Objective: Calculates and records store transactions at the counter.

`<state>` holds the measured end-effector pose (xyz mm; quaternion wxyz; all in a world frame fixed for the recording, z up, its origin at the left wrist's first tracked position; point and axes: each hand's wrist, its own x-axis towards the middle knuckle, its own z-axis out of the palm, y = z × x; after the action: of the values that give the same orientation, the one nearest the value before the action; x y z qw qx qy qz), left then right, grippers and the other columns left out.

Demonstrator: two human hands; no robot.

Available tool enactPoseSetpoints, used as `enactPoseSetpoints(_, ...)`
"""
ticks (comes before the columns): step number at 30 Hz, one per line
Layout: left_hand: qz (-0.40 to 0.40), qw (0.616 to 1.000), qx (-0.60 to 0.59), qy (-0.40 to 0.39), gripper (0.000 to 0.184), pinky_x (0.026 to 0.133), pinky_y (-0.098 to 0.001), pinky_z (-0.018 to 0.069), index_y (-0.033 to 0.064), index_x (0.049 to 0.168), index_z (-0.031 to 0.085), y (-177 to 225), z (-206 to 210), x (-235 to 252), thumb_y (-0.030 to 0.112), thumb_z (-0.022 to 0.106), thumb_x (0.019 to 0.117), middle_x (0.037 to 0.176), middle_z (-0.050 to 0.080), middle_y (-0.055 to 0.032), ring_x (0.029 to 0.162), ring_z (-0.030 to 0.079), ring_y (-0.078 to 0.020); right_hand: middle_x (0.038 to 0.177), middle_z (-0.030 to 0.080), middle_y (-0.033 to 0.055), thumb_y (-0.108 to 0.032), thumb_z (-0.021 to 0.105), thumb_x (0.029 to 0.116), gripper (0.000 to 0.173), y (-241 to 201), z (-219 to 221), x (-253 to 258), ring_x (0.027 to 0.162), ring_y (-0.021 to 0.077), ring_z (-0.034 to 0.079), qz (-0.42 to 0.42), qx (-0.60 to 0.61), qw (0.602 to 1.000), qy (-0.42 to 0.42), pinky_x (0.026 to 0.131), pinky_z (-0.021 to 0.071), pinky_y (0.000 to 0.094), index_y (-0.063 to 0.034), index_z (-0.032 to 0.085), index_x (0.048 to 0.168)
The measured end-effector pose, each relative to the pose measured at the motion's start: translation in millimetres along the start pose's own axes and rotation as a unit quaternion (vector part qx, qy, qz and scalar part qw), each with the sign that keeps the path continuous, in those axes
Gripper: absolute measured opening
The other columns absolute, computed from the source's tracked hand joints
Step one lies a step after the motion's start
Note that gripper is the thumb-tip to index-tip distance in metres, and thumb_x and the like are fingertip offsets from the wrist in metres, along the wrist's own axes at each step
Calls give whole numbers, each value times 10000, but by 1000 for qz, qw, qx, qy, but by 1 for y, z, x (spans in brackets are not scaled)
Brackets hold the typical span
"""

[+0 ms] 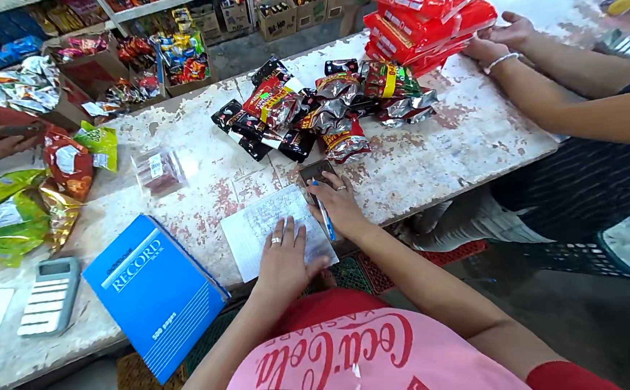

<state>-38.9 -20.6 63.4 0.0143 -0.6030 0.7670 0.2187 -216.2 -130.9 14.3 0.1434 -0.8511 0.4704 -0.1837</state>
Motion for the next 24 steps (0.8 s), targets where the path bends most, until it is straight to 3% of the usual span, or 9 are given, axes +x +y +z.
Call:
enactPoseSetpoints(3, -13, 1000, -3, 11, 810, 1208, -582, 253, 42, 1559, 395, -4, 7, 26, 648, 326, 1026, 1666, 251, -212, 1544, 232, -401, 1383, 649, 89, -367, 577, 1018, 400, 1, 3, 1, 1458, 408, 402, -4, -12, 1000, 11, 1145, 247, 702, -132, 657, 1332)
enactPoseSetpoints(9, -33, 999, 25, 5, 851, 1204, -678, 115, 156, 1626, 283, -6, 17, 50, 712, 349, 985, 1711, 135, -148, 1574, 103, -401, 1375, 655, 72, -363, 609, 1003, 395, 6, 5, 2, 1439, 394, 432, -2, 14, 1000, 21, 1153, 233, 701, -131, 666, 1317)
enactPoseSetpoints(12, -17, 999, 27, 22, 867, 1188, -706, 117, 177, 1624, 295, -12, 22, 52, 738, 354, 966, 1711, 154, -130, 1570, 111, -413, 1335, 679, 87, -313, 597, 1010, 394, 13, 2, -4, 1416, 406, 457, 8, 85, 995, 60, 1151, 249, 698, -86, 661, 1326)
enactPoseSetpoints(15, -6, 999, 31, 23, 891, 1176, -726, 108, 181, 1627, 284, -16, 24, 54, 757, 358, 952, 1716, 155, -95, 1571, 93, -420, 1203, 731, 106, -246, 545, 1034, 310, 22, 0, -20, 1302, 405, 560, 23, 130, 979, 153, 1114, 352, 651, -46, 714, 1200)
enactPoseSetpoints(17, 1, 999, 33, 31, 896, 1164, -741, 120, 173, 1624, 294, -17, 25, 55, 756, 374, 948, 1713, 172, -90, 1566, 105, -432, 1141, 749, 94, -204, 524, 1041, 280, 26, -5, -35, 1255, 376, 600, 32, 143, 974, 173, 1120, 369, 615, -38, 726, 1141)
enactPoseSetpoints(19, 12, 998, 37, 52, 895, 1154, -750, 142, 158, 1612, 325, -19, 26, 55, 757, 364, 949, 1703, 209, -102, 1558, 138, -444, 1123, 756, 74, -207, 505, 1051, 281, 26, -7, -49, 1230, 327, 627, 27, 135, 974, 177, 1130, 374, 581, -54, 723, 1140)
enactPoseSetpoints(24, 26, 997, 39, 58, 864, 1169, -733, 123, 176, 1614, 325, -29, 27, 60, 747, 333, 965, 1703, 219, -76, 1564, 137, -420, 1168, 752, 67, -264, 464, 1069, 316, 22, -4, -67, 1252, 304, 624, -9, 99, 979, 177, 1144, 343, 608, -88, 695, 1192)
